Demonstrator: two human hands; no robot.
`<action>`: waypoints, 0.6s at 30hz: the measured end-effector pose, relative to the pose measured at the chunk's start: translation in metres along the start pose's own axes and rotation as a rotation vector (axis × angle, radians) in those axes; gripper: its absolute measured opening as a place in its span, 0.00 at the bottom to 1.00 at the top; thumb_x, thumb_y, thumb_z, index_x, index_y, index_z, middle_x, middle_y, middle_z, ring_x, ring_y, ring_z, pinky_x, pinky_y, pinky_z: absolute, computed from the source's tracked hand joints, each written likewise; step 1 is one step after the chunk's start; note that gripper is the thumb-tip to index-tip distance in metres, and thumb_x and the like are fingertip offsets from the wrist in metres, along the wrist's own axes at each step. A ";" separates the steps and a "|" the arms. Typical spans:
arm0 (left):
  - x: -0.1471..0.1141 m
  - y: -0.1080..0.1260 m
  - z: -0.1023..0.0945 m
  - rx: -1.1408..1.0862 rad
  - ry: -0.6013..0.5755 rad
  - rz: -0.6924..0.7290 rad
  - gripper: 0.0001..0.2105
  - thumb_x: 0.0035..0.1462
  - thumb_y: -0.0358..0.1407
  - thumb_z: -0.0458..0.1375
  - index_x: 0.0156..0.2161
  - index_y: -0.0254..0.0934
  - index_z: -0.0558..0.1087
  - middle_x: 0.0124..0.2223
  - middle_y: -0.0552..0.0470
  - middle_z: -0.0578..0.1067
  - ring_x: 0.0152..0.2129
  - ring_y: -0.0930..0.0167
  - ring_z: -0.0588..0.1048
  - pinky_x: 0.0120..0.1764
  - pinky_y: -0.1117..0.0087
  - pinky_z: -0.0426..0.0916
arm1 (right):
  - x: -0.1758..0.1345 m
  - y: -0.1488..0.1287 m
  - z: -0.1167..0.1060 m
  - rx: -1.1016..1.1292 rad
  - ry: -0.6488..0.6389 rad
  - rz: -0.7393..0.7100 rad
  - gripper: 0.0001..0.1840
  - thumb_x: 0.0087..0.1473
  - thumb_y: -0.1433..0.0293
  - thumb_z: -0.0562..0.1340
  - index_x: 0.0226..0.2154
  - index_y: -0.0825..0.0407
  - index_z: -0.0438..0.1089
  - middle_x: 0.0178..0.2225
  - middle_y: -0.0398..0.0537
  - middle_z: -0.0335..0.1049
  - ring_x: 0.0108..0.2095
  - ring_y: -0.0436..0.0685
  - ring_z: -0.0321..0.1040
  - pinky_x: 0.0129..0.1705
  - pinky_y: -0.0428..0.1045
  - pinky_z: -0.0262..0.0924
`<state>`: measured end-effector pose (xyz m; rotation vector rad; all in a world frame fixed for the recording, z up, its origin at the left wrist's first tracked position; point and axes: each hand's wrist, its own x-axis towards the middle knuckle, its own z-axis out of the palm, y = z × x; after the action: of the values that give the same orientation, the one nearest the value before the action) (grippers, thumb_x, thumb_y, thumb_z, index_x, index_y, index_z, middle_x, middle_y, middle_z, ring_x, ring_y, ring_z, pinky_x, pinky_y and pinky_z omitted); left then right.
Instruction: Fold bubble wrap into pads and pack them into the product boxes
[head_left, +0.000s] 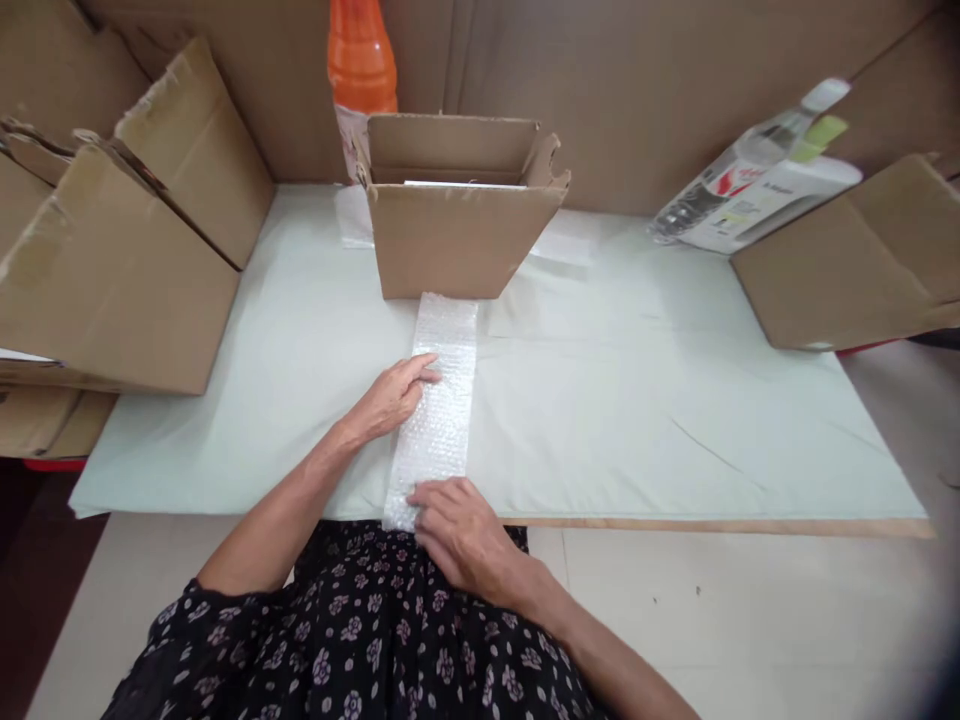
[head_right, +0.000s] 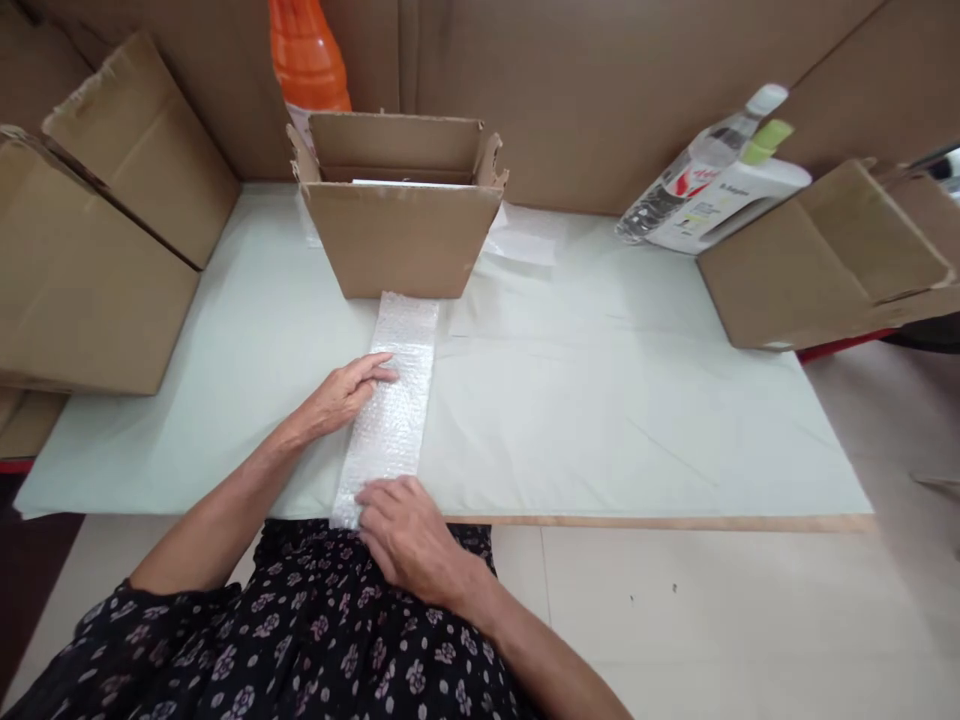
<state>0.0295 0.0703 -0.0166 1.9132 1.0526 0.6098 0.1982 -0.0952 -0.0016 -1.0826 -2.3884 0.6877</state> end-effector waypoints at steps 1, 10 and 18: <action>0.001 -0.001 0.001 -0.004 0.006 0.005 0.26 0.59 0.25 0.48 0.63 0.34 0.68 0.50 0.46 0.82 0.47 0.67 0.78 0.57 0.59 0.71 | -0.005 -0.006 0.003 0.037 0.008 -0.021 0.06 0.65 0.74 0.58 0.37 0.52 0.70 0.46 0.50 0.78 0.49 0.57 0.72 0.51 0.55 0.63; -0.052 0.020 -0.006 0.055 0.100 0.126 0.23 0.58 0.24 0.52 0.56 0.38 0.75 0.56 0.45 0.79 0.55 0.64 0.74 0.61 0.54 0.69 | -0.029 0.002 -0.027 -0.095 0.183 0.118 0.20 0.60 0.80 0.56 0.53 0.49 0.70 0.50 0.55 0.77 0.48 0.61 0.74 0.46 0.58 0.69; -0.128 0.027 0.011 0.118 -0.062 0.160 0.33 0.49 0.19 0.49 0.60 0.38 0.72 0.57 0.44 0.78 0.57 0.63 0.74 0.60 0.51 0.70 | -0.035 0.010 -0.014 -0.285 -0.034 0.098 0.26 0.56 0.81 0.59 0.56 0.52 0.71 0.63 0.61 0.67 0.64 0.70 0.63 0.54 0.65 0.67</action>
<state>-0.0181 -0.0515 -0.0015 2.1202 0.9201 0.5840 0.2332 -0.1126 -0.0025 -1.3187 -2.5310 0.4059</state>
